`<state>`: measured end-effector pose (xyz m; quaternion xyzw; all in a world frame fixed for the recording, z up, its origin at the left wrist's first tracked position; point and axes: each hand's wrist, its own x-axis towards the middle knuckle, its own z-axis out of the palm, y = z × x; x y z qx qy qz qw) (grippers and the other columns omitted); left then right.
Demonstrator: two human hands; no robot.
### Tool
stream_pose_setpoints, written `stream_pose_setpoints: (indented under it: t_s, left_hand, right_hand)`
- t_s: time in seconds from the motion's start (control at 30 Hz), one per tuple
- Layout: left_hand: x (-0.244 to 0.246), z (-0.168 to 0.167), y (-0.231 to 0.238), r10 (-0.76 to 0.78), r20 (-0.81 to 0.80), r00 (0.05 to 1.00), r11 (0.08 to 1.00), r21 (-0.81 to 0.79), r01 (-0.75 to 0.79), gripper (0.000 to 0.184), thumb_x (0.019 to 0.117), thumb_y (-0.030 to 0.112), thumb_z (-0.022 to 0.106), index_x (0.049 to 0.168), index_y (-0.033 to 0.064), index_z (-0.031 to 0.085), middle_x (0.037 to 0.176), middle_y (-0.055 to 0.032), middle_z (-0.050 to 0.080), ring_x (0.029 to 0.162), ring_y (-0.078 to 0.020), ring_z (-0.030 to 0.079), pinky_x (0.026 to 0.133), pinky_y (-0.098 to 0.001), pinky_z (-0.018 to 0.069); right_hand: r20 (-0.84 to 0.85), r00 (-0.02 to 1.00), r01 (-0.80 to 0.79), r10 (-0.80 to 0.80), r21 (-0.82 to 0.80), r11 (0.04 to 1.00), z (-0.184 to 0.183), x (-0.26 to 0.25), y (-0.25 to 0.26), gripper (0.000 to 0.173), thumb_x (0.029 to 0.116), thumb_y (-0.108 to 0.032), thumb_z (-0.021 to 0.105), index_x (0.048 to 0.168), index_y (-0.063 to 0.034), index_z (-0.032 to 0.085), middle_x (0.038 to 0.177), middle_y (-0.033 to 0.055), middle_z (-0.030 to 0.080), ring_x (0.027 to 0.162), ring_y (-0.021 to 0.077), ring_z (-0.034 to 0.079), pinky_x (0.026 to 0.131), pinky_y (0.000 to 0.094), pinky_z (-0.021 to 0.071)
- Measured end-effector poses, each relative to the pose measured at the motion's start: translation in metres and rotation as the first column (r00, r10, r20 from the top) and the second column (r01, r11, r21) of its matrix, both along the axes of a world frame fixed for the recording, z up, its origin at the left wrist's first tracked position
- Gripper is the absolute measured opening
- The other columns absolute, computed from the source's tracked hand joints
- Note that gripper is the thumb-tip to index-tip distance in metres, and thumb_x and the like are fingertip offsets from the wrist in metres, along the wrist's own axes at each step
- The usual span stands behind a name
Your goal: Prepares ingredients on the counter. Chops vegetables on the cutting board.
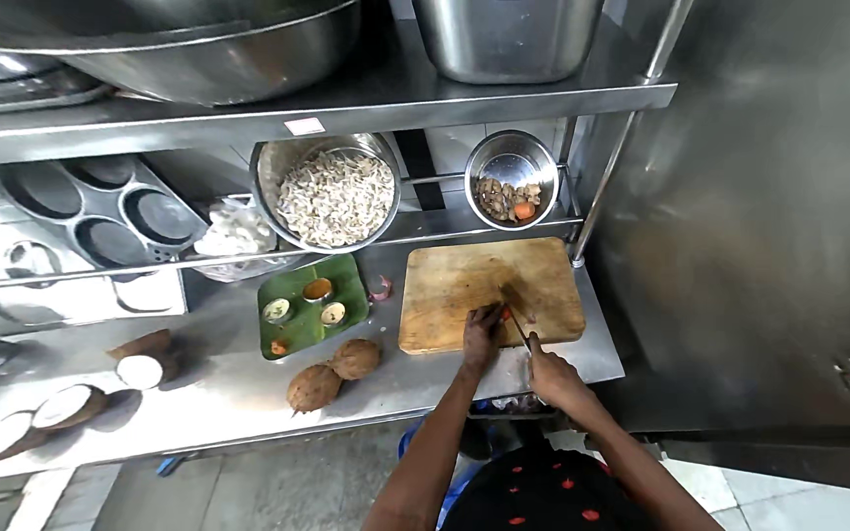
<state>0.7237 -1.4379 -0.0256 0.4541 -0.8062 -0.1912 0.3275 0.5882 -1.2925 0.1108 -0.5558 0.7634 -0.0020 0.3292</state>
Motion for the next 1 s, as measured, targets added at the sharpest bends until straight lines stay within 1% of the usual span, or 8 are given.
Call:
stream_pose_setpoints:
  t_s: [0.23,0.4,0.57,0.63,0.7,0.83,0.93,1.0]
  left_hand:
    - [0.001,-0.004,-0.001,-0.011,-0.001,1.000,1.000,-0.016,0.011,0.033,0.1005,0.021,0.063,0.132,0.0239,0.072,0.135,-0.0006,0.067,0.125,-0.0237,0.060,0.108,-0.0426,0.0484]
    - [0.002,-0.001,-0.002,-0.023,0.005,1.000,1.000,0.011,0.022,0.034,0.1015,0.022,0.061,0.134,0.0263,0.070,0.136,0.0013,0.066,0.126,-0.0226,0.059,0.108,-0.0429,0.0481]
    - [0.002,0.001,-0.004,-0.033,-0.002,0.999,0.999,0.024,0.033,0.035,0.1006,0.019,0.062,0.134,0.0252,0.071,0.137,0.0009,0.066,0.127,-0.0236,0.059,0.108,-0.0435,0.0480]
    - [0.002,-0.002,-0.005,-0.029,-0.008,1.000,1.000,0.008,0.029,0.036,0.0989,0.017,0.064,0.133,0.0252,0.071,0.136,0.0008,0.067,0.126,-0.0238,0.060,0.108,-0.0436,0.0480]
    - [0.002,-0.001,-0.004,-0.023,-0.011,1.000,1.000,0.009,0.023,0.037,0.0984,0.016,0.064,0.133,0.0260,0.071,0.135,0.0018,0.067,0.125,-0.0225,0.060,0.108,-0.0426,0.0479]
    - [0.001,0.001,-0.003,-0.015,-0.022,1.000,0.999,0.029,0.015,0.035,0.1001,0.020,0.063,0.133,0.0269,0.071,0.135,0.0036,0.067,0.124,-0.0207,0.060,0.107,-0.0415,0.0482]
    - [0.002,0.003,-0.003,-0.010,-0.019,1.000,0.999,0.047,0.011,0.035,0.1007,0.020,0.063,0.134,0.0271,0.071,0.137,0.0050,0.066,0.125,-0.0195,0.059,0.107,-0.0410,0.0479]
    - [0.001,0.004,-0.002,-0.009,-0.015,1.000,0.999,0.049,0.009,0.035,0.1006,0.020,0.063,0.134,0.0266,0.071,0.138,0.0052,0.066,0.125,-0.0195,0.060,0.107,-0.0412,0.0481]
  right_hand:
    - [0.045,0.999,0.016,-0.018,0.034,0.999,0.002,0.005,0.004,0.064,0.1055,-0.029,0.049,0.161,-0.0215,0.017,0.094,0.0160,0.069,0.086,0.0360,0.072,0.072,0.0541,0.0587]
    - [0.054,0.998,0.015,-0.018,0.052,0.999,0.002,0.006,0.003,0.064,0.1056,-0.029,0.049,0.161,-0.0211,0.017,0.094,0.0164,0.069,0.083,0.0353,0.072,0.070,0.0535,0.0587]
    - [0.042,0.999,0.012,-0.013,0.033,0.999,-0.005,0.010,0.006,0.063,0.1068,-0.031,0.046,0.161,-0.0198,0.016,0.096,0.0168,0.070,0.089,0.0370,0.072,0.074,0.0560,0.0586]
    - [0.031,0.999,0.015,-0.016,0.025,1.000,-0.013,0.014,0.009,0.066,0.1065,-0.029,0.046,0.163,-0.0195,0.013,0.099,0.0171,0.071,0.093,0.0377,0.072,0.078,0.0566,0.0584]
    - [0.011,0.999,0.032,-0.033,0.006,0.999,-0.030,0.018,0.011,0.070,0.1064,-0.027,0.047,0.164,-0.0207,0.009,0.101,0.0173,0.071,0.095,0.0382,0.072,0.080,0.0572,0.0585]
    - [-0.071,0.997,0.033,-0.038,-0.063,0.997,-0.074,0.021,0.016,0.077,0.1042,-0.024,0.049,0.166,-0.0227,0.002,0.097,0.0149,0.072,0.090,0.0359,0.074,0.079,0.0545,0.0597]
    - [-0.070,0.997,0.023,-0.028,-0.070,0.997,-0.076,0.020,0.015,0.075,0.1050,-0.025,0.047,0.166,-0.0225,0.003,0.097,0.0152,0.072,0.091,0.0362,0.074,0.079,0.0548,0.0596]
    - [-0.049,0.998,0.027,-0.030,-0.069,0.997,-0.068,0.018,0.011,0.071,0.1058,-0.027,0.046,0.165,-0.0214,0.007,0.098,0.0154,0.072,0.093,0.0363,0.073,0.079,0.0554,0.0593]
